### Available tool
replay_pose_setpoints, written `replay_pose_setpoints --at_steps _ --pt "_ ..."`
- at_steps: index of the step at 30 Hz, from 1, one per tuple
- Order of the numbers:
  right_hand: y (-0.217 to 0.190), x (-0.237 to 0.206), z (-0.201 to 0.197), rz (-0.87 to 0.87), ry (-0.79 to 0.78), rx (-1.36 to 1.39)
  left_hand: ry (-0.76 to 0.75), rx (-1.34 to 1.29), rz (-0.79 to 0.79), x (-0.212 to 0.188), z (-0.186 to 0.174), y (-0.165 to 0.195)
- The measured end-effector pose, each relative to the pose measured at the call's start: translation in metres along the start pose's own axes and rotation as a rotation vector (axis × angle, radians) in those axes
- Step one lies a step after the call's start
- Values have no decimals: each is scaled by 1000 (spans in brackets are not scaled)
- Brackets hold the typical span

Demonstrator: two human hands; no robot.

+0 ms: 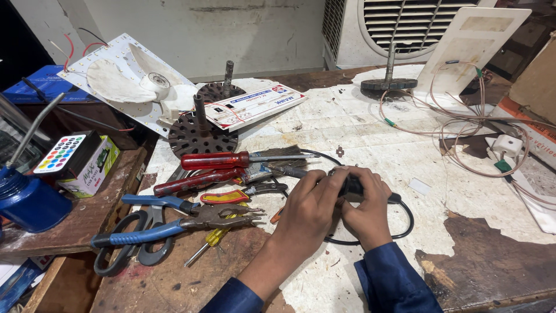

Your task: The person holds a soldering iron and uses a red-handled screwdriver to scrape the tip. They then use a wire brush to scrub the tip of the soldering iron repeatedly.

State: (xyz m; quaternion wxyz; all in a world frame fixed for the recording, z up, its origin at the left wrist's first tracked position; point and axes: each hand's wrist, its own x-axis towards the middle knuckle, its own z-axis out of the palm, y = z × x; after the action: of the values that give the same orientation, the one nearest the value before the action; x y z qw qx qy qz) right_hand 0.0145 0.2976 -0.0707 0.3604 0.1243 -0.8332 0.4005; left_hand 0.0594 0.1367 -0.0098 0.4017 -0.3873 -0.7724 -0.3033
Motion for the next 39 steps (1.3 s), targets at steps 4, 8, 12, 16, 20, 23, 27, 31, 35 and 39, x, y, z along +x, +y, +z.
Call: replay_pose_setpoints --at_steps 4,8,12,16,20,23,27,31,35,39 --pt "1 0 0 25 2 9 -9 -20 -38 -1 0 0" --pt "-3 1 -1 73 -11 16 -43 -57 -77 -1 3 0" --pt "-6 1 -2 80 8 44 16 -9 -38 0 2 0" --pt "-4 1 -2 67 -5 53 27 38 -34 3 -1 1" --pt "0 0 0 67 14 20 13 25 -16 2 -1 2" --pt "1 0 0 76 30 6 -21 -55 -42 -2 1 1" --pt "-4 1 -5 79 -4 78 26 -40 -44 -3 4 -2" --pt "-9 2 -6 74 -15 72 37 -41 -47 -6 7 -4" --pt "-12 3 -6 79 -26 74 20 -74 -57 -8 7 -5" --pt "-13 2 -7 99 -40 78 -42 -92 -104 -8 8 -6"
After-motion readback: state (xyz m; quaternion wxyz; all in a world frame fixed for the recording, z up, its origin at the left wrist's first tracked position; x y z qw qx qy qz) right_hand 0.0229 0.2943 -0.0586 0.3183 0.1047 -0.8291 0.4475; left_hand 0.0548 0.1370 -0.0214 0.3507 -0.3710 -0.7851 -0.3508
